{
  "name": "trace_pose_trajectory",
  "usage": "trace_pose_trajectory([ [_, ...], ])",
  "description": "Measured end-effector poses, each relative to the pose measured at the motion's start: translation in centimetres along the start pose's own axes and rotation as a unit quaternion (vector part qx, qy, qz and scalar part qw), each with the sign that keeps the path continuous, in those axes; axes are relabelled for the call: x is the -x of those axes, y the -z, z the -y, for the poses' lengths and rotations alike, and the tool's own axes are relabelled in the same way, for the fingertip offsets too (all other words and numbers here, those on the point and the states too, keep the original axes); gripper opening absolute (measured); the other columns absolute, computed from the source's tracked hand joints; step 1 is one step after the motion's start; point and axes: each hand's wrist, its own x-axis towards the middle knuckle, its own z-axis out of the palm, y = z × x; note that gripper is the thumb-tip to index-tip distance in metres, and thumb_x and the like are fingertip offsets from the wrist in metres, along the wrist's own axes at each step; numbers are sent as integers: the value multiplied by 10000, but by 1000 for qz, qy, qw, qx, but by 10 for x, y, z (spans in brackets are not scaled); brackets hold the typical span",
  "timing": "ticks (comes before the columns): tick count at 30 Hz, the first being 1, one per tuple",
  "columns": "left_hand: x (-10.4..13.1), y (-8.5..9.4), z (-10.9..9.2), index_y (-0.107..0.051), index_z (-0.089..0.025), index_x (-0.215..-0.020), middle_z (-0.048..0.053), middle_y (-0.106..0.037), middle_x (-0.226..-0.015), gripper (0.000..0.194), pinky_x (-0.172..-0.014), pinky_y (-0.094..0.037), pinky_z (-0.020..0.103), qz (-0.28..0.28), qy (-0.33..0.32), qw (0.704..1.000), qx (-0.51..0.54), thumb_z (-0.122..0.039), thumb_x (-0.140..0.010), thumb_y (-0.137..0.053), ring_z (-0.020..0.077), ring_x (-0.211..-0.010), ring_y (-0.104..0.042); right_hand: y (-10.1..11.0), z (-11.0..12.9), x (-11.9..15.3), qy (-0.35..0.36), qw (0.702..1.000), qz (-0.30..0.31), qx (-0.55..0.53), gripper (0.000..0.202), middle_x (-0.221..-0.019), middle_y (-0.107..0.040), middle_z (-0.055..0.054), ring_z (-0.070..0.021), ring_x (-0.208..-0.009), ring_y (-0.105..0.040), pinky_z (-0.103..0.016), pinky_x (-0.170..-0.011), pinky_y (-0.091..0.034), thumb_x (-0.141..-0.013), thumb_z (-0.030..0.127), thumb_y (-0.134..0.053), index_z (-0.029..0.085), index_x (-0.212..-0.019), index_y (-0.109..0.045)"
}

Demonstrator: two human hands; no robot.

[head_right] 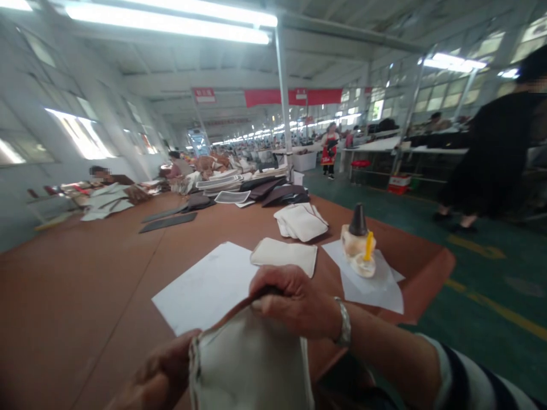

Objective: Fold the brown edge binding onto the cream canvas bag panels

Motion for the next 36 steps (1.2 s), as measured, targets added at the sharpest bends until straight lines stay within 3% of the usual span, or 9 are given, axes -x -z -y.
trace_pose_trajectory([
  [2, -7, 6, -10, -687, -158, -922, 29, -624, -796, 464, -690, -423, 247, 21, -2, 998, -62, -548, -717, -834, 132, -704, -527, 12, -10, 4, 22, 998, -4, 59, 98, -864, -634, -39, -134, -791, -565, -232, -703, -432, -851, 142, -605, 119, -915, -675],
  [5, -20, 11, -20, -695, -136, -973, 11, -582, -798, 358, -655, -363, 215, 48, 46, 985, -162, -426, -796, -808, 102, -710, -467, 25, -23, 14, -20, 993, 75, 92, 74, -848, -627, -41, -149, -786, -559, -253, -714, -431, -812, 166, -623, 124, -864, -655],
  [8, -34, 6, -18, -681, -126, -977, -12, -548, -773, 391, -611, -317, 202, 88, 93, 978, -163, -399, -750, -845, 82, -676, -416, 25, -21, 22, -127, 976, 171, 48, 296, -975, -651, -75, -189, -878, -581, -283, -770, -455, -822, 296, -677, 113, -1054, -683],
  [10, -42, -2, -14, -661, -129, -928, -27, -527, -752, 378, -580, -296, 197, 103, 104, 981, -123, -377, -722, -859, 69, -643, -391, 18, -15, 24, -155, 967, 201, 14, 443, -1068, -643, -95, -202, -928, -584, -290, -788, -467, -858, 386, -672, 107, -1201, -649],
  [17, -54, -18, -11, -597, -142, -834, -43, -505, -697, 355, -526, -275, 196, 90, 114, 983, -111, -293, -655, -863, 59, -588, -370, 1, -3, 22, -88, 977, 158, 116, 196, -856, -607, -46, -123, -699, -499, -227, -608, -382, -902, 297, -599, 108, -951, -620],
  [21, -59, -18, -12, -592, -140, -890, -22, -541, -751, 465, -543, -295, 191, 107, 98, 987, -66, -382, -634, -895, 67, -629, -406, 9, 2, 21, -119, 976, 166, 80, 183, -864, -603, -49, -122, -714, -498, -227, -609, -380, -924, 293, -582, 110, -924, -599],
  [28, -67, -32, -13, -617, -130, -776, -52, -498, -608, 419, -483, -263, 195, 59, 118, 986, -99, -464, -694, -857, 42, -512, -363, 14, 2, 27, -133, 976, 158, 67, 216, -803, -562, -9, -100, -679, -459, -206, -576, -353, -911, 332, -596, 116, -906, -592],
  [32, -68, -38, -14, -606, -137, -730, -56, -478, -579, 429, -463, -230, 200, 32, 124, 984, -125, -486, -673, -848, 45, -491, -335, 10, 0, 27, -164, 976, 113, 89, 329, -810, -587, -18, -118, -687, -479, -215, -574, -371, -850, 435, -679, 122, -929, -613],
  [36, -70, -40, -8, -617, -136, -734, -48, -473, -588, 391, -477, -222, 204, 13, 119, 980, -157, -456, -677, -834, 59, -523, -333, 2, -1, 26, -180, 972, 67, 134, 219, -756, -619, -23, -111, -630, -478, -213, -541, -367, -828, 337, -675, 127, -856, -620],
])
